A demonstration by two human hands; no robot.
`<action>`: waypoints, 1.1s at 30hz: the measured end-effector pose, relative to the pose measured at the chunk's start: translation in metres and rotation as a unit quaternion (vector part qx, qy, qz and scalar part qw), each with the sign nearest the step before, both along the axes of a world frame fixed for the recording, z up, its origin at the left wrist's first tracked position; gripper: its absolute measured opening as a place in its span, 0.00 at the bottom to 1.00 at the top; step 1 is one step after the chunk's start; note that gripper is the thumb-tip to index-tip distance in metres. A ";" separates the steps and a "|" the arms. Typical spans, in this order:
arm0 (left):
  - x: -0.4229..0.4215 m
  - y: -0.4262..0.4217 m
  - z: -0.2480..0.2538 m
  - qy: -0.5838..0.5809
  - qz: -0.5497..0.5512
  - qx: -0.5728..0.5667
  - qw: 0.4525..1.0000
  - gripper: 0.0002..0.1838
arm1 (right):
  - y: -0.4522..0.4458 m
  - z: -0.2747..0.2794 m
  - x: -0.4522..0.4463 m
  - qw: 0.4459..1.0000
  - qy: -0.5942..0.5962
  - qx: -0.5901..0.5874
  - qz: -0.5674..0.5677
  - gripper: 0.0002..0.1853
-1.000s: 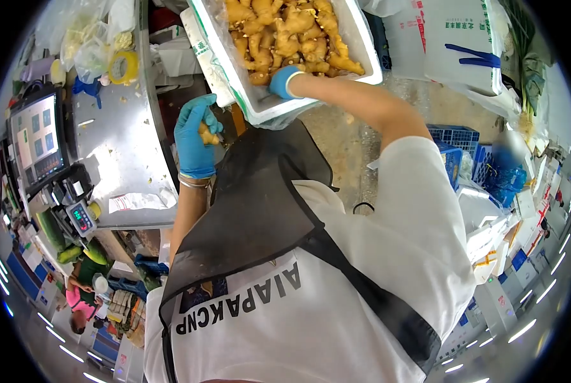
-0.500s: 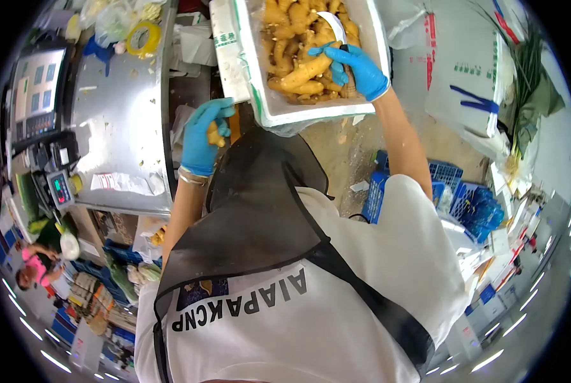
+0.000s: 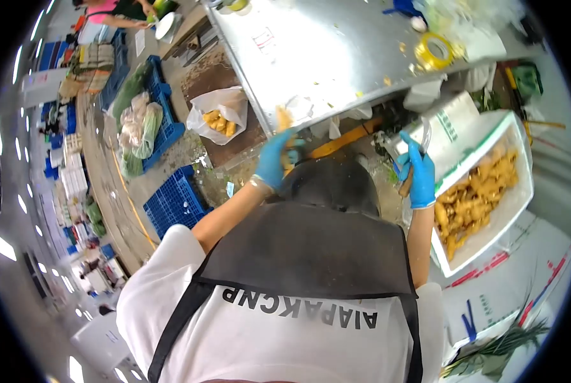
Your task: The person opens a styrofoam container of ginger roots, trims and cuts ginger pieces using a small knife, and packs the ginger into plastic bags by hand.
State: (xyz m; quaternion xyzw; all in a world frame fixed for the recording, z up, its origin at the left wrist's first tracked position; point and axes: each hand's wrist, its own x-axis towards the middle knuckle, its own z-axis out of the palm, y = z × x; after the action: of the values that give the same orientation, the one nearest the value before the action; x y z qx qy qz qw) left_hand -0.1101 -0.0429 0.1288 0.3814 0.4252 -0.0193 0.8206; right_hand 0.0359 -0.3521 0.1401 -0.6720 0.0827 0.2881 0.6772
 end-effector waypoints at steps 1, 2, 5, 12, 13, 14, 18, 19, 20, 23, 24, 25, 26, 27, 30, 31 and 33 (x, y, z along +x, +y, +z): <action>-0.018 0.035 -0.020 0.014 0.056 -0.020 0.998 0.19 | 0.012 0.003 -0.002 1.000 0.009 -0.008 0.019 0.21; -0.038 0.065 -0.044 0.064 0.152 -0.011 0.986 0.18 | 0.025 0.007 -0.003 0.999 0.010 -0.013 0.032 0.21; -0.073 0.172 -0.130 0.121 0.270 -0.037 0.954 0.11 | 0.072 0.008 -0.008 0.995 0.035 -0.011 0.096 0.21; -0.072 0.319 -0.216 -0.012 0.391 -0.074 0.917 0.10 | 0.174 0.032 -0.027 0.972 0.042 -0.009 0.229 0.19; -0.072 0.319 -0.223 -0.003 0.396 -0.088 0.914 0.09 | 0.183 0.030 -0.030 0.969 0.046 -0.016 0.242 0.19; -0.070 0.312 -0.232 -0.008 0.412 -0.077 0.908 0.07 | 0.190 0.023 -0.034 0.966 0.051 -0.021 0.254 0.19; -0.065 0.213 -0.120 -0.001 0.261 -0.116 0.958 0.08 | 0.226 0.018 -0.054 0.950 0.018 -0.085 0.300 0.23; -0.055 0.184 -0.088 -0.042 0.213 -0.209 0.954 0.12 | 0.237 0.027 -0.057 0.931 -0.016 -0.107 0.349 0.25; -0.035 0.149 -0.062 -0.066 0.208 -0.234 0.947 0.13 | 0.247 0.035 -0.060 0.908 -0.050 -0.128 0.397 0.26; 0.001 0.085 -0.029 -0.205 -0.022 -0.278 0.938 0.27 | 0.254 0.020 -0.075 0.876 -0.301 -0.135 0.351 0.27; 0.012 0.072 -0.014 -0.227 -0.027 -0.304 0.925 0.26 | 0.245 0.020 -0.069 0.900 -0.271 -0.134 0.315 0.25; 0.027 0.061 0.015 -0.250 -0.032 -0.331 0.910 0.25 | 0.229 0.020 -0.058 0.920 -0.240 -0.133 0.278 0.24; 0.038 0.050 0.031 -0.271 -0.037 -0.358 0.893 0.25 | 0.209 0.020 -0.046 0.939 -0.208 -0.133 0.241 0.23; 0.045 0.038 0.028 -0.261 -0.098 -0.257 0.925 0.25 | 0.181 0.014 -0.036 0.947 -0.236 -0.141 0.164 0.21; 0.050 0.024 0.011 -0.226 -0.203 0.067 0.950 0.26 | 0.063 -0.001 -0.010 0.942 -0.190 -0.267 -0.069 0.15; 0.044 0.026 0.006 -0.220 -0.186 0.177 0.941 0.26 | 0.018 -0.013 -0.003 0.942 -0.207 -0.207 -0.165 0.14; 0.027 0.044 0.019 -0.162 -0.157 0.267 0.937 0.26 | -0.070 -0.016 -0.001 0.918 -0.133 -0.257 -0.270 0.15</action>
State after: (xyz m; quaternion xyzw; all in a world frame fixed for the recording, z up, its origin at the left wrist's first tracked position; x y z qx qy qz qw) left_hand -0.0826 0.0010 0.1477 0.6466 0.2102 0.0283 0.7328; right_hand 0.0349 -0.4226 0.1241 -0.8072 0.2417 -0.0289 0.5377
